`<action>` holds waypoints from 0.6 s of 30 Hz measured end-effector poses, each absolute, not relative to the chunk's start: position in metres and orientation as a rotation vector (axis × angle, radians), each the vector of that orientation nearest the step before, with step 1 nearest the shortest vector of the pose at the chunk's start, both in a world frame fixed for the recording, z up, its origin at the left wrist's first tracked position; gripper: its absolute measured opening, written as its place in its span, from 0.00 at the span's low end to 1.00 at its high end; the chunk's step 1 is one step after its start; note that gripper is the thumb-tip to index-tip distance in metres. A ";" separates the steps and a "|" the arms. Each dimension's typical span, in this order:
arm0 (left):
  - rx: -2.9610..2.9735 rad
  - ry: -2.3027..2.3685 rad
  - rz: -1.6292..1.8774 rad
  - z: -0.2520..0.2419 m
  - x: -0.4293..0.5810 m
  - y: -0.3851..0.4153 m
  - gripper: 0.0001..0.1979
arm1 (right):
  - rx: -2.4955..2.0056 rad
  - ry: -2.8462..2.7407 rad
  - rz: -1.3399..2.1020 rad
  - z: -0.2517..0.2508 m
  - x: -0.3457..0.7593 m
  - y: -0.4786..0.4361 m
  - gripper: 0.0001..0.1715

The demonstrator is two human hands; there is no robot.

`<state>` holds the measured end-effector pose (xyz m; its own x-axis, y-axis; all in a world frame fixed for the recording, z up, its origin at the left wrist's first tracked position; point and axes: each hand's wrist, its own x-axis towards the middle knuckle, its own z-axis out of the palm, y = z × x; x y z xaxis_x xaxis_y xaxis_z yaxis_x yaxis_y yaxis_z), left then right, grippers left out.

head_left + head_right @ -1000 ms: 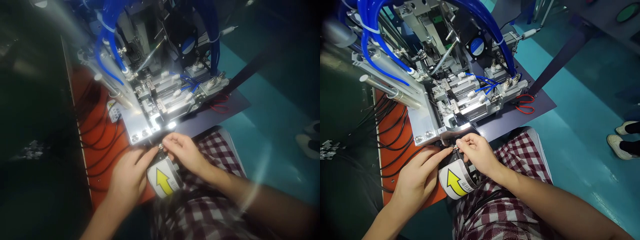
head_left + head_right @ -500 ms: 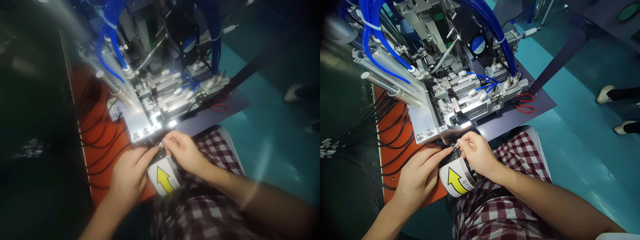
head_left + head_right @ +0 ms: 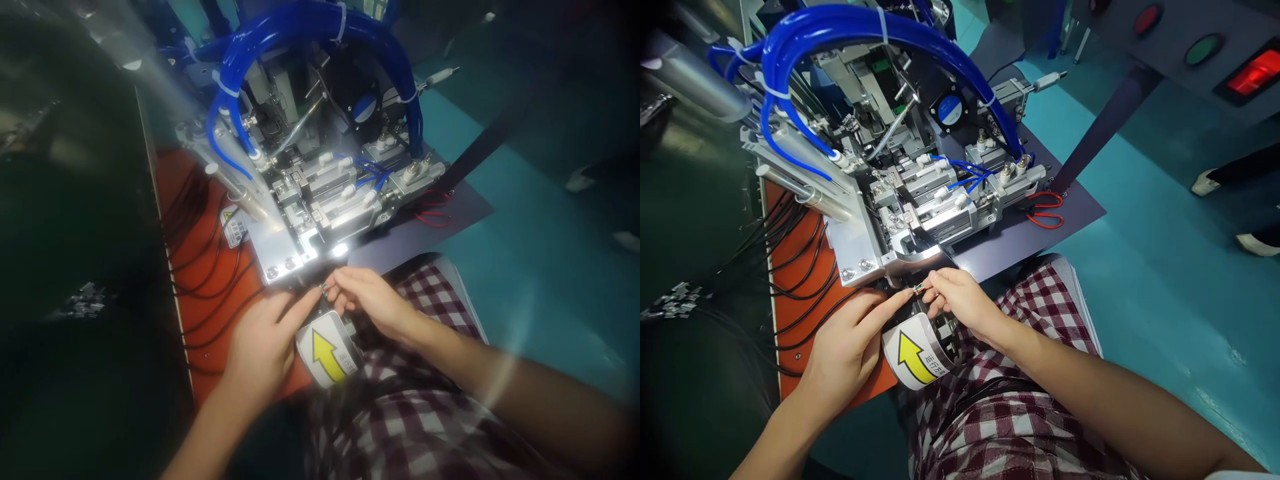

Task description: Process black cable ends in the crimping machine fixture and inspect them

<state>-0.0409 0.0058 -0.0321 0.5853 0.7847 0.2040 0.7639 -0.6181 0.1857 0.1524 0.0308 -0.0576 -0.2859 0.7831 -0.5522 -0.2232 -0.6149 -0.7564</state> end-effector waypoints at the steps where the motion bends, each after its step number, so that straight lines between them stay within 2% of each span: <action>1: 2.745 1.331 0.381 -0.031 -0.040 0.007 0.20 | -1.294 -0.731 1.946 -0.058 0.153 0.030 0.13; 7: 2.718 1.413 0.217 -0.023 -0.032 0.007 0.23 | -1.299 -0.944 1.806 -0.058 0.153 0.030 0.10; 18: 2.698 1.382 0.326 -0.030 -0.035 0.007 0.21 | -1.384 -1.231 1.582 -0.060 0.145 0.023 0.10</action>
